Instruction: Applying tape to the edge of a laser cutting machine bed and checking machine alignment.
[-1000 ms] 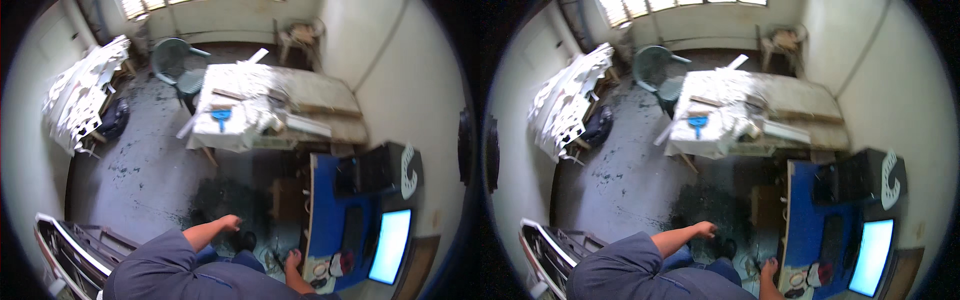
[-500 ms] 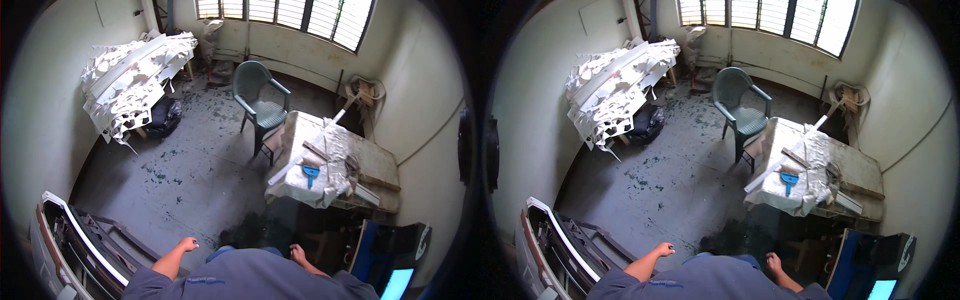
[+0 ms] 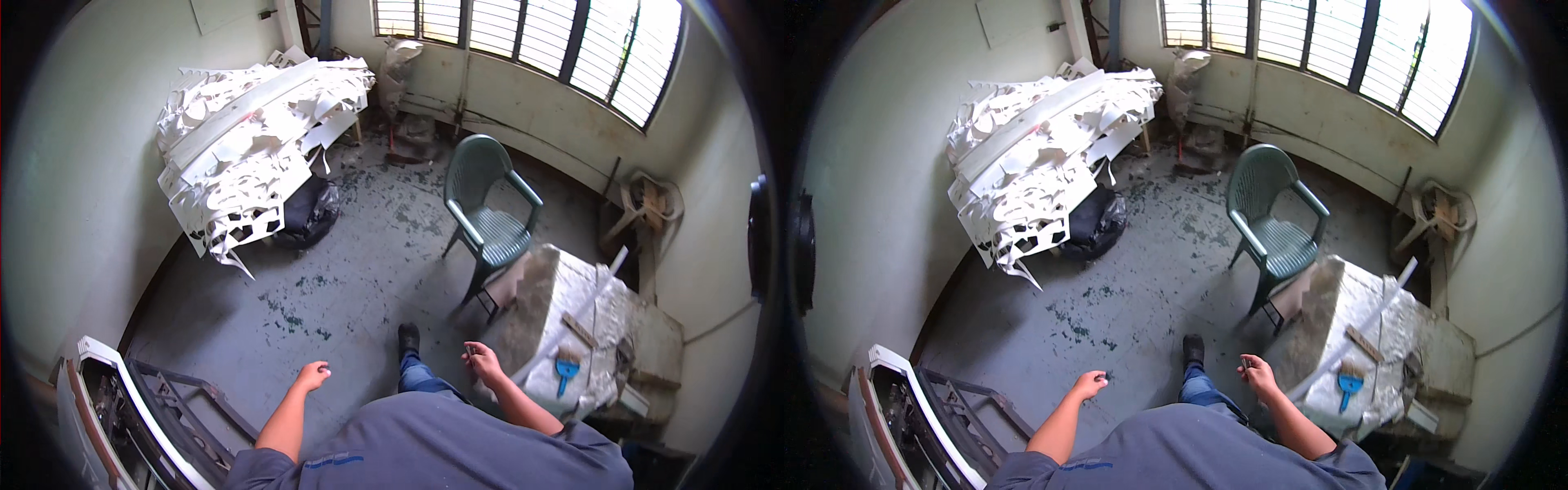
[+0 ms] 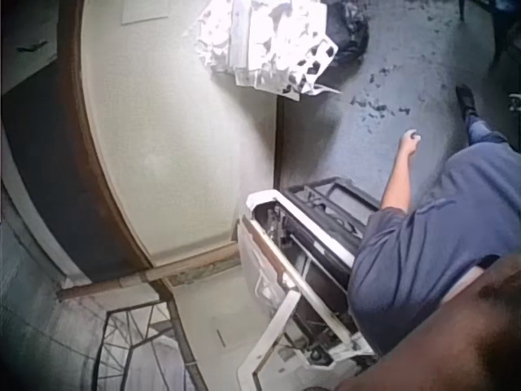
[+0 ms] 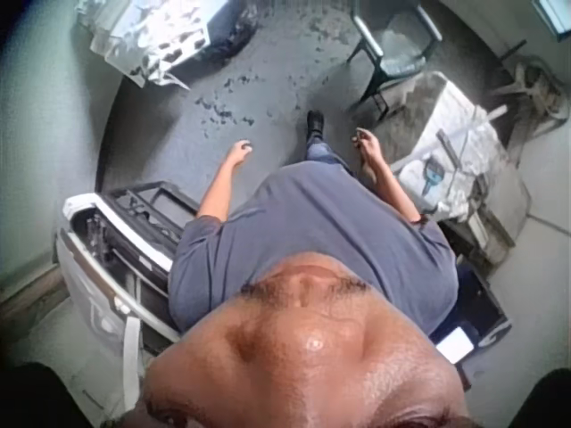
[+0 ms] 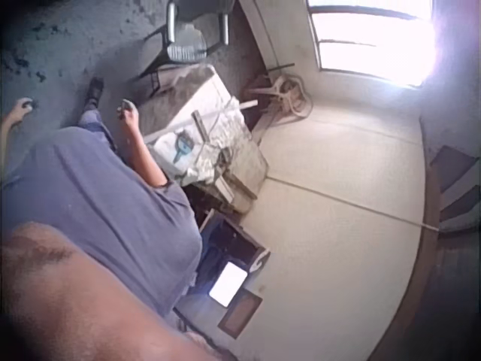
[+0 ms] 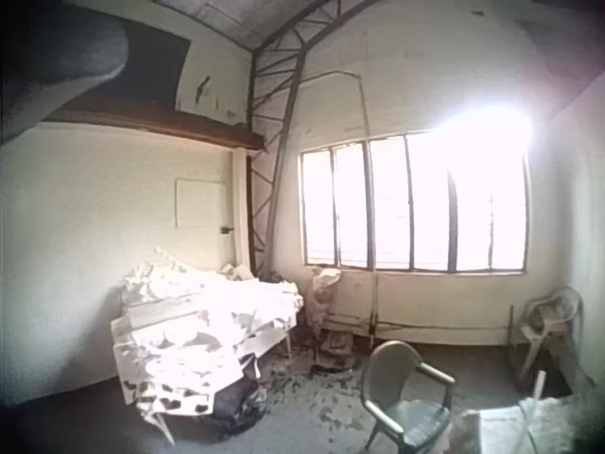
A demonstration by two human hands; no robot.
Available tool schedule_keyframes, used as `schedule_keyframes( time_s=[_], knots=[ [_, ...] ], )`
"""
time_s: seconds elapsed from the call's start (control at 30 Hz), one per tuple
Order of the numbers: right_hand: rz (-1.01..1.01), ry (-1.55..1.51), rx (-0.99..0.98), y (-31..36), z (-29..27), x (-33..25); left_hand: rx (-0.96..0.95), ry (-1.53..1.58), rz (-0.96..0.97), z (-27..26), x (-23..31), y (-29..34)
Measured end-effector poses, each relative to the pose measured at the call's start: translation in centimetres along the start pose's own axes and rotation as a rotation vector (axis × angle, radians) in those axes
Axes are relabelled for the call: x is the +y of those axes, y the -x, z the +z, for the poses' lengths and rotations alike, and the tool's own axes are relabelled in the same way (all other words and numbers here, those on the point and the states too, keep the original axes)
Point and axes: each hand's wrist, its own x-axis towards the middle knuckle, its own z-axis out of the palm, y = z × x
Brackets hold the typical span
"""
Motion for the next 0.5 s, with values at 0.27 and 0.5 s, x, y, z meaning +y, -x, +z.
schedule_keyframes(
  time_s=[0.27, 0.5],
  knots=[
    [-0.013, 0.53, -0.031, -25.3, 1.3, -15.4, -0.08, 0.324, -0.626, -3.7, -1.8, -7.5],
    [-0.195, 1.005, -0.128, -42.7, 4.9, -28.3, -0.192, 0.131, -0.383, -7.0, 8.7, -20.5]
  ],
)
